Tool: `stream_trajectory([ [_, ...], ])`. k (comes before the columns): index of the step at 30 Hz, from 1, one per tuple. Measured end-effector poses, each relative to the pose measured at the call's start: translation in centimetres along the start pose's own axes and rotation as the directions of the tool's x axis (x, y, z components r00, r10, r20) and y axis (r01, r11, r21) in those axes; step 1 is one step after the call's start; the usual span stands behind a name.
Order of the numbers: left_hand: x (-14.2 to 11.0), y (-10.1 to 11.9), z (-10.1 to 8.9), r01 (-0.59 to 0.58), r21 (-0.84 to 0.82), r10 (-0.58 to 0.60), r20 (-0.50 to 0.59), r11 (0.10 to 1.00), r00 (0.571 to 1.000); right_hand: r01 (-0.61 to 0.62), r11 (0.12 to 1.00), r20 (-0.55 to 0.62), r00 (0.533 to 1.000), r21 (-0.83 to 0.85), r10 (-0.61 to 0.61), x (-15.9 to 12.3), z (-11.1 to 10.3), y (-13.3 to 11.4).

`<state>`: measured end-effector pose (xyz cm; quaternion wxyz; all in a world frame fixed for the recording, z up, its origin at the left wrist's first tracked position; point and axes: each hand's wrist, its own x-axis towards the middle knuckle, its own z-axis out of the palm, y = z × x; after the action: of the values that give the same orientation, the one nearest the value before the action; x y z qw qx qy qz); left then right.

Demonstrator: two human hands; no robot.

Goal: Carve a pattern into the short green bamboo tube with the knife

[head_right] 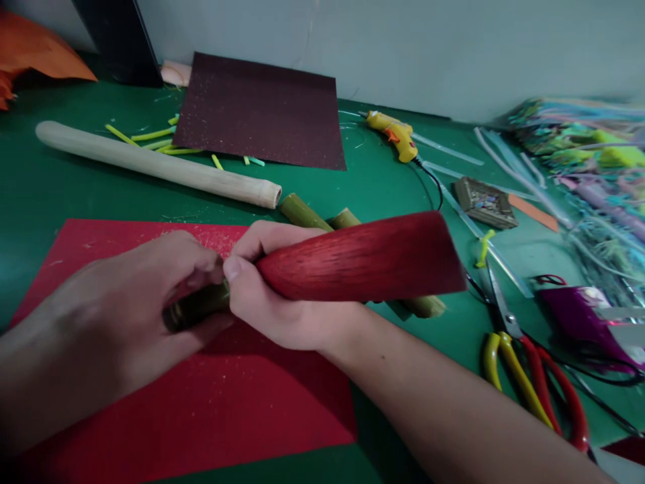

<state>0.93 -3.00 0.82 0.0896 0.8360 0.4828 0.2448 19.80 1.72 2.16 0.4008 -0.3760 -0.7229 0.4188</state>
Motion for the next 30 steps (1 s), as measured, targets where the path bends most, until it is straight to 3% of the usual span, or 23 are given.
stream_trajectory([
  [3, 0.1, -0.1, 0.3, 0.092, -0.007, -0.092, 0.021, 0.996, 0.996, 0.009, 1.000, 0.057, 0.998, 0.006, -0.010, 0.4, 0.0, 0.0],
  [8, 0.2, -0.4, 0.6, 0.095, 0.138, -0.110, 0.101, 0.986, 0.989, -0.011, 1.000, 0.093, 0.996, 0.000, 0.011, 0.7, 0.0, 0.0],
  [9, 0.4, -0.4, 0.7, 0.100, 0.132, -0.108, 0.062, 0.986, 0.992, -0.017, 1.000, 0.106, 0.994, 0.002, 0.016, 0.7, 0.0, 0.0],
  [11, 0.9, -0.4, 0.9, 0.120, 0.080, -0.127, 0.090, 0.990, 0.988, -0.032, 0.999, 0.138, 0.990, -0.003, 0.032, 1.0, 0.1, -0.2],
  [12, 1.2, -0.3, 0.8, 0.175, 0.055, -0.181, 0.158, 0.983, 0.971, -0.039, 0.999, 0.154, 0.987, -0.009, 0.040, 1.1, 0.1, -0.2],
  [15, 2.1, 0.1, 0.4, 0.333, 0.035, -0.320, 0.386, 0.942, 0.865, -0.056, 0.998, 0.186, 0.981, -0.036, 0.062, 1.5, 0.2, -0.3],
  [17, 2.6, 0.3, -0.1, 0.375, 0.030, -0.347, 0.453, 0.926, 0.821, -0.055, 0.998, 0.197, 0.978, -0.034, 0.061, 1.7, 0.2, -0.3],
  [19, 2.9, 0.4, -0.4, 0.393, 0.019, -0.354, 0.479, 0.919, 0.804, -0.055, 0.998, 0.210, 0.976, -0.029, 0.060, 1.7, 0.3, -0.3],
  [22, 2.9, 0.3, -0.4, 0.403, 0.007, -0.356, 0.482, 0.915, 0.801, -0.049, 0.999, 0.210, 0.976, -0.022, 0.053, 1.7, 0.4, -0.2],
  [30, 2.1, 0.0, 0.1, 0.351, -0.039, -0.312, 0.375, 0.935, 0.873, -0.002, 1.000, 0.238, 0.971, -0.020, 0.006, 1.9, 0.3, -0.1],
])
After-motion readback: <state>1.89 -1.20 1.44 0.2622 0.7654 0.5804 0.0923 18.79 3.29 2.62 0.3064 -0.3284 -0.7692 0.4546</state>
